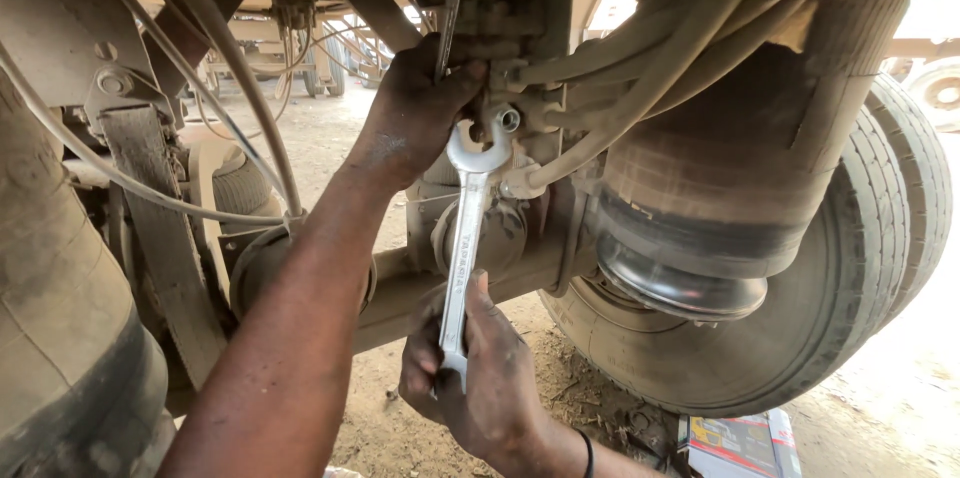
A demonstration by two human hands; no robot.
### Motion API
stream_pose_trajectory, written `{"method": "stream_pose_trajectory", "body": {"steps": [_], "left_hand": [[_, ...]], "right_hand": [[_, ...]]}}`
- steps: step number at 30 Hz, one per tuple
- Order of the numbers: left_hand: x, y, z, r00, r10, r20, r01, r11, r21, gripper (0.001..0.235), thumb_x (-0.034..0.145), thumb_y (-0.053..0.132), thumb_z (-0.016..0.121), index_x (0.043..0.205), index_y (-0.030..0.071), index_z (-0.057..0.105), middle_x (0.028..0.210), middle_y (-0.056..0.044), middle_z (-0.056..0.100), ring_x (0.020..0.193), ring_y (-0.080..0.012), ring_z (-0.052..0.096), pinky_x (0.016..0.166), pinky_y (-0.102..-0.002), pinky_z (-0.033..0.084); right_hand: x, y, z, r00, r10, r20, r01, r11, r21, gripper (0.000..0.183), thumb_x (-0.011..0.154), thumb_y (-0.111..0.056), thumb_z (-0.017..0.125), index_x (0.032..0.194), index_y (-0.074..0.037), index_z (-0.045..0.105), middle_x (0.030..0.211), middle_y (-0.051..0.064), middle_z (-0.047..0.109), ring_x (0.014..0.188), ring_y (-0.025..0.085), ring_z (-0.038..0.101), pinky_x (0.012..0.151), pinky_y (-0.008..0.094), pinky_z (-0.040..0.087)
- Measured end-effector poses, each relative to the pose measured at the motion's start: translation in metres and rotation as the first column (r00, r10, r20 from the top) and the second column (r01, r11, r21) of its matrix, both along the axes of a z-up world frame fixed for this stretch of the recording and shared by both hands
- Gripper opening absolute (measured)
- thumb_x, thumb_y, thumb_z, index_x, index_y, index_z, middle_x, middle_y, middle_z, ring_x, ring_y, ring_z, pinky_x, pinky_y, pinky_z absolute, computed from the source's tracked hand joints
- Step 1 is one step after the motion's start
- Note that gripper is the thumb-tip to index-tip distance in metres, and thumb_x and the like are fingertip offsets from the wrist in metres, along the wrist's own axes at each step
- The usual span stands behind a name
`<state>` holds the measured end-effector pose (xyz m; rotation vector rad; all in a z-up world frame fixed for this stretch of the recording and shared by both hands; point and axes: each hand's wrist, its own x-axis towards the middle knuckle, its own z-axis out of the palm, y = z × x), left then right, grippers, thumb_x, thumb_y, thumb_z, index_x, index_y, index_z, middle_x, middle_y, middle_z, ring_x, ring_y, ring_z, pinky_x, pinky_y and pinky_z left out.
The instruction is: The person uses two wrenches to loosen and tighten bolts on the undercarriage of a truck, focusing on the suspension and brake assembly. The person repeatedly adjusts the wrenches and repositions their hands to access different fasteners.
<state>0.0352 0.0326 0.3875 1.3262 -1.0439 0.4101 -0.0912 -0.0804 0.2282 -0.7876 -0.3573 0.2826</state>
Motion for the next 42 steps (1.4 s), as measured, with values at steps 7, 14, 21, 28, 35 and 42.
{"method": "stream_pose_trajectory", "body": {"steps": [7, 14, 21, 28, 35, 42], "left_hand": [[0.0, 0.004, -0.007, 0.972, 0.212, -0.106, -0.208, 0.977, 0.047, 0.026, 0.103, 0.035, 0.063, 0.107, 0.01, 0.067, 0.064, 0.006, 0.047, 0.051, -0.0051, 0.038, 0.044, -0.024, 0.032], [-0.003, 0.006, -0.007, 0.97, 0.242, 0.029, -0.243, 0.966, 0.092, 0.048, 0.107, 0.052, 0.054, 0.1, 0.006, 0.067, 0.065, 0.004, 0.053, 0.051, -0.0069, 0.041, 0.045, -0.026, 0.031], [-0.009, 0.008, -0.007, 0.971, 0.232, 0.064, -0.238, 0.965, 0.111, 0.046, 0.105, 0.052, 0.051, 0.122, 0.015, 0.074, 0.063, 0.007, 0.048, 0.05, -0.005, 0.037, 0.045, -0.025, 0.029], [0.004, 0.0, -0.016, 0.984, 0.174, 0.035, -0.174, 0.985, -0.016, 0.038, 0.108, 0.041, 0.059, 0.116, 0.006, 0.072, 0.07, 0.005, 0.054, 0.054, -0.0054, 0.04, 0.048, -0.025, 0.029], [0.0, -0.009, -0.015, 0.988, 0.04, 0.151, -0.022, 0.992, -0.121, 0.034, 0.11, 0.036, 0.058, 0.116, 0.003, 0.066, 0.084, 0.002, 0.064, 0.074, -0.0083, 0.057, 0.066, -0.025, 0.047], [-0.046, 0.003, -0.046, 0.838, 0.532, -0.121, -0.532, 0.846, 0.035, 0.051, 0.11, 0.048, 0.045, 0.095, 0.002, 0.065, 0.068, -0.002, 0.056, 0.062, -0.0089, 0.056, 0.056, -0.026, 0.046]], "right_hand": [[0.011, -0.002, 0.008, 0.96, -0.079, 0.269, 0.072, 0.997, 0.036, 0.031, 0.107, -0.031, 0.057, 0.086, -0.01, 0.053, 0.068, 0.0, 0.05, 0.061, 0.014, 0.048, 0.056, 0.029, 0.043], [0.008, 0.009, 0.048, 0.966, -0.065, 0.25, 0.033, 0.991, 0.128, 0.025, 0.102, -0.029, 0.059, 0.087, -0.009, 0.055, 0.076, 0.004, 0.058, 0.071, 0.019, 0.059, 0.062, 0.031, 0.05], [0.022, 0.002, 0.052, 0.911, 0.183, 0.369, -0.242, 0.963, 0.12, 0.029, 0.106, -0.034, 0.055, 0.098, -0.006, 0.06, 0.072, 0.004, 0.058, 0.065, 0.02, 0.062, 0.061, 0.035, 0.051], [0.048, -0.018, 0.039, 0.874, 0.061, 0.483, -0.122, 0.988, 0.095, 0.032, 0.115, -0.031, 0.05, 0.099, -0.004, 0.061, 0.068, 0.0, 0.05, 0.058, 0.015, 0.057, 0.067, 0.033, 0.05], [0.05, -0.03, 0.04, 0.847, 0.112, 0.52, -0.135, 0.991, 0.007, 0.038, 0.116, -0.034, 0.04, 0.1, -0.004, 0.058, 0.067, 0.0, 0.045, 0.058, 0.017, 0.054, 0.069, 0.035, 0.05], [0.05, -0.037, 0.034, 0.866, 0.201, 0.459, -0.255, 0.965, 0.057, 0.03, 0.115, -0.026, 0.038, 0.107, -0.002, 0.054, 0.072, 0.002, 0.05, 0.066, 0.02, 0.059, 0.069, 0.041, 0.054]]}}
